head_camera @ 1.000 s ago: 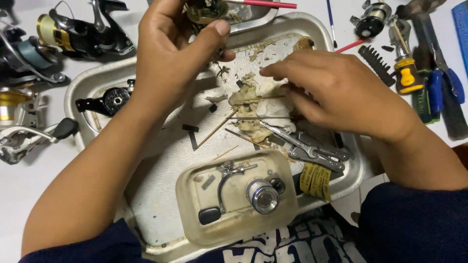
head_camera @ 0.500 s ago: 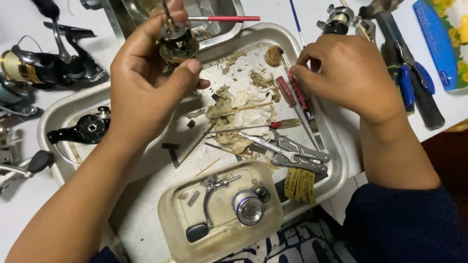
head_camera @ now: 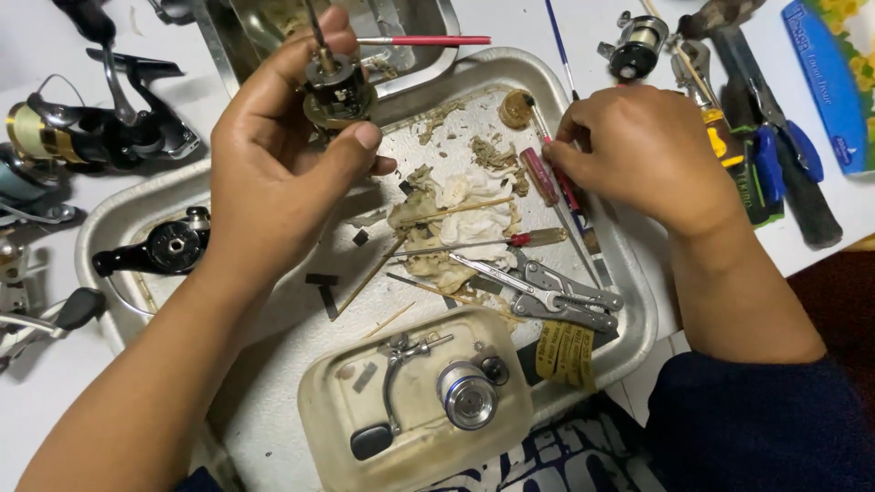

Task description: Assembling and cleaning the internal components of a fishing reel body using various small tools and grease.

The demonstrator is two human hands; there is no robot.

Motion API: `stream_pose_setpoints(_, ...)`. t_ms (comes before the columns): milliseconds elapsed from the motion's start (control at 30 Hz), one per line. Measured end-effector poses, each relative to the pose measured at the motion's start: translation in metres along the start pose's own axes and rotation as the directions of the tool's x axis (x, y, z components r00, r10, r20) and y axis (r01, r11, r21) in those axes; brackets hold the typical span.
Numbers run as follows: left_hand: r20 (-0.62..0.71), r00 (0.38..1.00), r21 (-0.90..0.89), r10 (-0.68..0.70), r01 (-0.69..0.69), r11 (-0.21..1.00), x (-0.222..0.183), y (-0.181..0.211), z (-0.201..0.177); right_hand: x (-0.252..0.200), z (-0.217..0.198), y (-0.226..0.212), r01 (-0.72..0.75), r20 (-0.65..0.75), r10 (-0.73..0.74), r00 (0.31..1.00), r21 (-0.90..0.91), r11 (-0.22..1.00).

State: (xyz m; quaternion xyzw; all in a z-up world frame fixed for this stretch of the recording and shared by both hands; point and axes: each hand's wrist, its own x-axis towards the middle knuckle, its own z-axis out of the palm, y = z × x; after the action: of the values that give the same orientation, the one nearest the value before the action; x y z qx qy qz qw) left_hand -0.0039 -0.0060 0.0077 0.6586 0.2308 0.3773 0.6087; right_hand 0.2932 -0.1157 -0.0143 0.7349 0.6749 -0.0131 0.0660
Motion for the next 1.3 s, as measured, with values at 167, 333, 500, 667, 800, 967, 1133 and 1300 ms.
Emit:
stream_pose_setpoints(167,-0.012,1.000,-0.008,-0.011,0.011,1.000,0.000,0.000,0.001,0.002,0.005,-0.004,-0.053,0.078,0.058,0.995,-0.069,0.996)
stream_pose_setpoints(333,-0.017,1.000,0.002,0.003,-0.003,1.000,0.001,0.001,0.002,0.004,0.002,-0.003,-0.042,0.074,0.043,0.996,-0.009,0.999)
stream_pose_setpoints(500,-0.012,1.000,-0.011,-0.011,0.011,1.000,0.003,-0.002,0.002,-0.002,-0.038,-0.008,-0.050,0.033,0.039,0.999,0.500,0.865)
stream_pose_setpoints(667,-0.045,0.994,0.028,-0.101,0.103,0.994,0.005,-0.002,0.004,-0.014,-0.041,-0.003,0.119,-0.182,0.024,0.983,0.733,0.670)
stream_pose_setpoints(800,-0.054,0.980,0.037,-0.194,0.196,0.980,0.006,-0.003,0.005,-0.018,-0.059,-0.018,0.330,-0.413,-0.027,0.910,0.685,0.649)
stream_pose_setpoints(967,-0.043,0.985,0.026,-0.167,0.168,0.985,0.008,-0.003,0.006,-0.013,-0.078,-0.023,0.497,-0.637,-0.260,0.726,0.224,0.838)
stream_pose_setpoints(1133,-0.048,0.993,0.041,-0.109,0.111,0.993,0.007,-0.007,0.005,-0.006,-0.080,-0.038,0.475,-0.704,-0.377,0.602,-0.064,0.878)
stream_pose_setpoints(1300,-0.074,0.997,0.238,0.014,0.004,0.971,0.005,-0.010,0.004,-0.002,-0.080,-0.052,0.495,-0.719,-0.410,0.561,-0.106,0.862)
